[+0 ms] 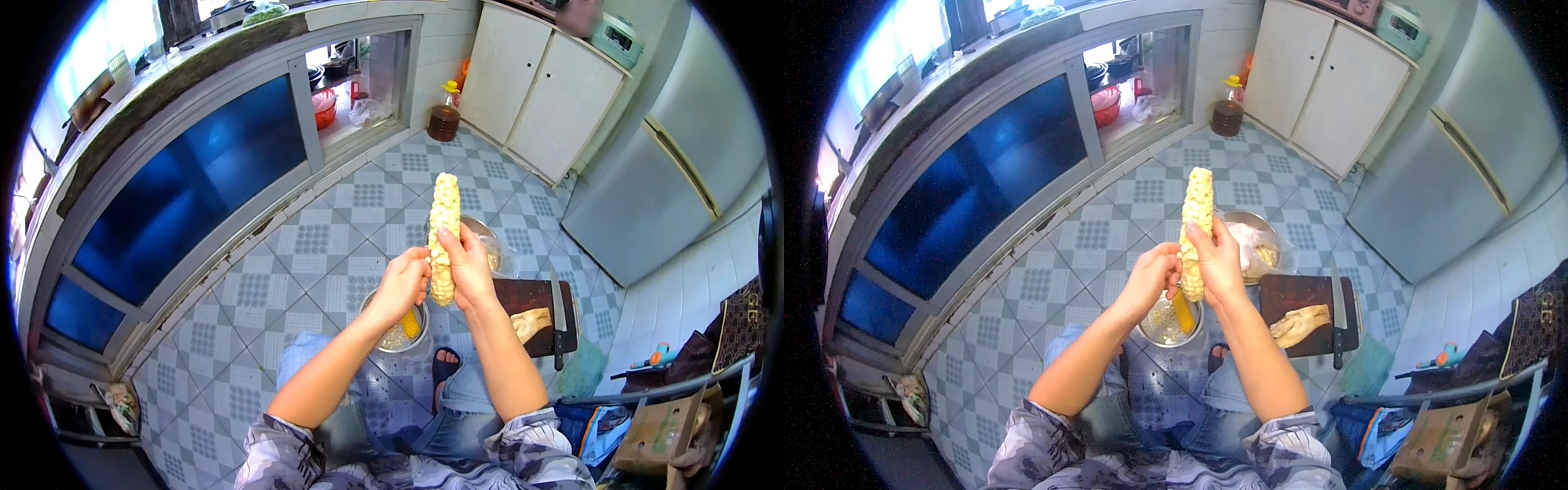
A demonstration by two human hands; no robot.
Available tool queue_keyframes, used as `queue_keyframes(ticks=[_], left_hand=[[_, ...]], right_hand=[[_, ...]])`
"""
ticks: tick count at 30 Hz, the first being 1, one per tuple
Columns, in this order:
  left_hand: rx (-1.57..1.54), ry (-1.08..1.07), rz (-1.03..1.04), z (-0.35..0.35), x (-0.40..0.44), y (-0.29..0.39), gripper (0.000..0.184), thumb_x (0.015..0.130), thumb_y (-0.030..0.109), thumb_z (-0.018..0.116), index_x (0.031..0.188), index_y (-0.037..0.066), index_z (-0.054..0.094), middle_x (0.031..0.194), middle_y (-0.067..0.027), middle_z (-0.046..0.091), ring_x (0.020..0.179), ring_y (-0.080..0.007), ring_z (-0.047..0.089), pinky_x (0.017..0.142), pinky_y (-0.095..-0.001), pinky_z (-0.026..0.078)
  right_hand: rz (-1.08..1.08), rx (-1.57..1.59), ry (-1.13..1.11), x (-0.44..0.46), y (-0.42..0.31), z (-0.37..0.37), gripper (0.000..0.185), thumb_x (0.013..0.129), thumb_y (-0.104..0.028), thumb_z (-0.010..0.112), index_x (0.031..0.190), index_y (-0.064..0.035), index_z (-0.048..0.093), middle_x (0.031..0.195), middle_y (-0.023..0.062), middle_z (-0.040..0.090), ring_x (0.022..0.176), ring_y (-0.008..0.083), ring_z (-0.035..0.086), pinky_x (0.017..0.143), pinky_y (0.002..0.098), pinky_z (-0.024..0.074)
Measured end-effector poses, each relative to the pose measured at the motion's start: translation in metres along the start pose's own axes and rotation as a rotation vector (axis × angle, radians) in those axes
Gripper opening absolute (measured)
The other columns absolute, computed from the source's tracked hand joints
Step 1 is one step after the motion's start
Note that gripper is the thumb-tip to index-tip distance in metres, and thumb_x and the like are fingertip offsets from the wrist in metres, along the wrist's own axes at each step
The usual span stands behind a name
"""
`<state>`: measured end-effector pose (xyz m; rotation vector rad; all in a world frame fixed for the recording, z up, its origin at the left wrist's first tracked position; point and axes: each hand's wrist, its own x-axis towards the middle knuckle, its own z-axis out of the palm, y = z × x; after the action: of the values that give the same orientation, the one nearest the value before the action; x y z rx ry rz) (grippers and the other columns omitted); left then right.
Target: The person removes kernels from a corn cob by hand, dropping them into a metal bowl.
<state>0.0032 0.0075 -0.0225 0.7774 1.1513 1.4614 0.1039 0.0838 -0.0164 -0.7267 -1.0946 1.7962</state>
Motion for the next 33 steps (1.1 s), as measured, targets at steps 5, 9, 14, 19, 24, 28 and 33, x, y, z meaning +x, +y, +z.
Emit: queue_keyframes(ticks=[5,9,14,19,24,28,33], left_hand=[[0.056,-0.02,-0.015,0.004,-0.001,0.009,0.021,0.09,0.013,0.042,0.103,-0.003,0.05,0.069,0.0013,0.046,0.053,-0.0056,0.042,0.045,-0.0206,0.037],[0.277,-0.014,0.07,0.002,0.002,0.002,0.019,0.091,0.013,0.041,0.099,0.0,0.051,0.068,0.0018,0.046,0.052,-0.0048,0.041,0.043,-0.0198,0.035],[0.334,0.021,0.155,-0.004,0.008,-0.007,0.018,0.089,0.011,0.039,0.098,0.001,0.052,0.068,0.0019,0.045,0.051,-0.0046,0.04,0.043,-0.0197,0.034],[0.009,-0.031,-0.053,-0.004,0.004,0.006,0.018,0.088,0.012,0.04,0.096,0.001,0.052,0.07,0.0007,0.047,0.051,-0.0051,0.04,0.044,-0.0192,0.034],[0.157,-0.082,-0.07,0.0,0.0,0.012,0.018,0.089,0.017,0.048,0.096,0.001,0.051,0.07,0.0008,0.048,0.053,-0.0052,0.043,0.045,-0.02,0.036],[0.298,-0.098,-0.035,-0.003,-0.001,0.01,0.021,0.09,0.02,0.049,0.098,0.001,0.051,0.069,0.0008,0.048,0.055,-0.0049,0.045,0.046,-0.0205,0.037],[0.542,-0.071,0.254,-0.007,0.005,-0.01,0.019,0.091,0.016,0.044,0.1,0.001,0.052,0.068,0.0006,0.049,0.056,-0.0048,0.045,0.048,-0.0216,0.038]], right_hand=[[-0.077,-0.191,-0.022,-0.002,-0.002,0.003,0.046,0.084,-0.017,0.065,0.121,0.0035,0.047,0.098,0.0062,0.058,0.082,0.0099,0.055,0.068,0.0237,0.0469],[-0.16,-0.256,-0.046,-0.005,-0.001,0.007,0.051,0.083,-0.015,0.065,0.125,0.0049,0.043,0.101,0.0069,0.057,0.085,0.0102,0.055,0.072,0.0234,0.0467],[-0.072,-0.173,-0.065,-0.006,-0.005,0.007,0.052,0.083,-0.014,0.065,0.125,0.0054,0.042,0.102,0.0068,0.057,0.088,0.0105,0.054,0.073,0.0234,0.0463],[-0.068,-0.154,-0.016,-0.005,-0.003,0.007,0.052,0.084,-0.016,0.064,0.125,0.0054,0.042,0.103,0.0074,0.056,0.088,0.0109,0.054,0.073,0.0238,0.0464],[-0.045,-0.151,-0.011,-0.004,-0.001,0.003,0.055,0.085,-0.018,0.063,0.127,0.0061,0.039,0.105,0.0084,0.055,0.089,0.0117,0.054,0.075,0.0243,0.0458],[-0.065,-0.17,-0.009,-0.004,0.002,0.003,0.057,0.084,-0.017,0.063,0.129,0.007,0.037,0.107,0.0093,0.055,0.091,0.0124,0.054,0.078,0.0248,0.0452],[-0.092,-0.223,-0.015,-0.004,0.004,0.005,0.056,0.085,-0.015,0.062,0.129,0.0071,0.037,0.107,0.009,0.056,0.091,0.0122,0.054,0.078,0.0243,0.045]])
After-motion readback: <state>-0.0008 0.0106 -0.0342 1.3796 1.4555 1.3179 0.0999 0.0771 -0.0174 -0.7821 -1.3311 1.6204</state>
